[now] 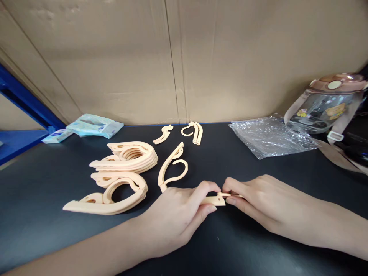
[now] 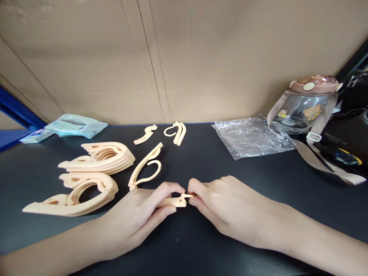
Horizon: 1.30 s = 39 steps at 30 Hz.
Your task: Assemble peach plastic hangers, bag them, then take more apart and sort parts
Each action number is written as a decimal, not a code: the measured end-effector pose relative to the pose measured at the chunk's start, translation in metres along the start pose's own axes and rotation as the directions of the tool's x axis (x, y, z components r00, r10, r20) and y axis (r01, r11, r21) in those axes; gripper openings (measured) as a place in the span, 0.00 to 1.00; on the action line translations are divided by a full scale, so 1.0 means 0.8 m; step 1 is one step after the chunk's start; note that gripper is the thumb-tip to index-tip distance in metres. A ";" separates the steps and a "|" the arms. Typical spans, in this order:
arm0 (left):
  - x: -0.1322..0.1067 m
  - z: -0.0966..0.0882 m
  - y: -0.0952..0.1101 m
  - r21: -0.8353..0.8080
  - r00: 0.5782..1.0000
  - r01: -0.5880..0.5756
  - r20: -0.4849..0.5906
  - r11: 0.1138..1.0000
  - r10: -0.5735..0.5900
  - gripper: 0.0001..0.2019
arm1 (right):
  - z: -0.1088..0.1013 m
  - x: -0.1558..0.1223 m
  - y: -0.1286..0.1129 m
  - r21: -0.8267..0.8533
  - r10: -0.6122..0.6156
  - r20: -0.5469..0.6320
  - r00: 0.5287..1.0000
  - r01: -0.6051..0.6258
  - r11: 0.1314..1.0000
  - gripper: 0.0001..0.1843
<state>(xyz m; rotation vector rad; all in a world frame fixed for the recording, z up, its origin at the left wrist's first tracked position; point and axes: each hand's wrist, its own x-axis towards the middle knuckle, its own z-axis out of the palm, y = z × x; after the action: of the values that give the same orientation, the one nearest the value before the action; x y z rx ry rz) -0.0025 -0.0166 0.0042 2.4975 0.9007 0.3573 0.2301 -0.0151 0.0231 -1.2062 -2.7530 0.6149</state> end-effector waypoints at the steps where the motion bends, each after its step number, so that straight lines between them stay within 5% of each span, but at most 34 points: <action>1: 0.000 0.001 0.000 0.005 1.000 -0.001 -0.013 1.000 0.001 0.11 | -0.002 0.000 0.001 0.025 0.002 0.001 1.000 -0.002 1.000 0.14; 7: 0.000 0.002 0.001 0.006 1.000 -0.009 -0.029 1.000 0.009 0.13 | -0.009 0.000 0.002 0.320 0.099 -0.024 0.995 -0.086 0.943 0.17; 12: -0.001 0.001 0.001 0.031 0.999 -0.012 -0.046 0.999 0.013 0.13 | -0.011 -0.002 -0.001 0.503 0.190 0.152 0.970 -0.241 0.830 0.16; 28: 0.001 0.000 0.004 -0.058 0.999 -0.040 0.012 0.998 0.041 0.14 | 0.003 -0.007 -0.009 0.467 0.178 0.096 0.979 -0.202 0.861 0.25; 33: 0.002 -0.003 0.003 -0.077 1.000 -0.004 0.024 0.997 0.006 0.13 | 0.000 -0.008 -0.003 0.521 0.285 0.135 0.949 -0.313 0.794 0.27; 39: 0.000 -0.002 0.001 -0.054 0.999 0.044 -0.014 0.998 -0.045 0.11 | -0.004 0.001 -0.002 0.635 0.067 0.266 0.962 -0.227 0.739 0.17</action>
<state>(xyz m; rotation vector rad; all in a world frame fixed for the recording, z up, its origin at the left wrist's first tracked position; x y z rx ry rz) -0.0027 -0.0167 0.0059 2.4250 0.9387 0.3809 0.2290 -0.0144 0.0268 -1.2118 -2.2229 1.6670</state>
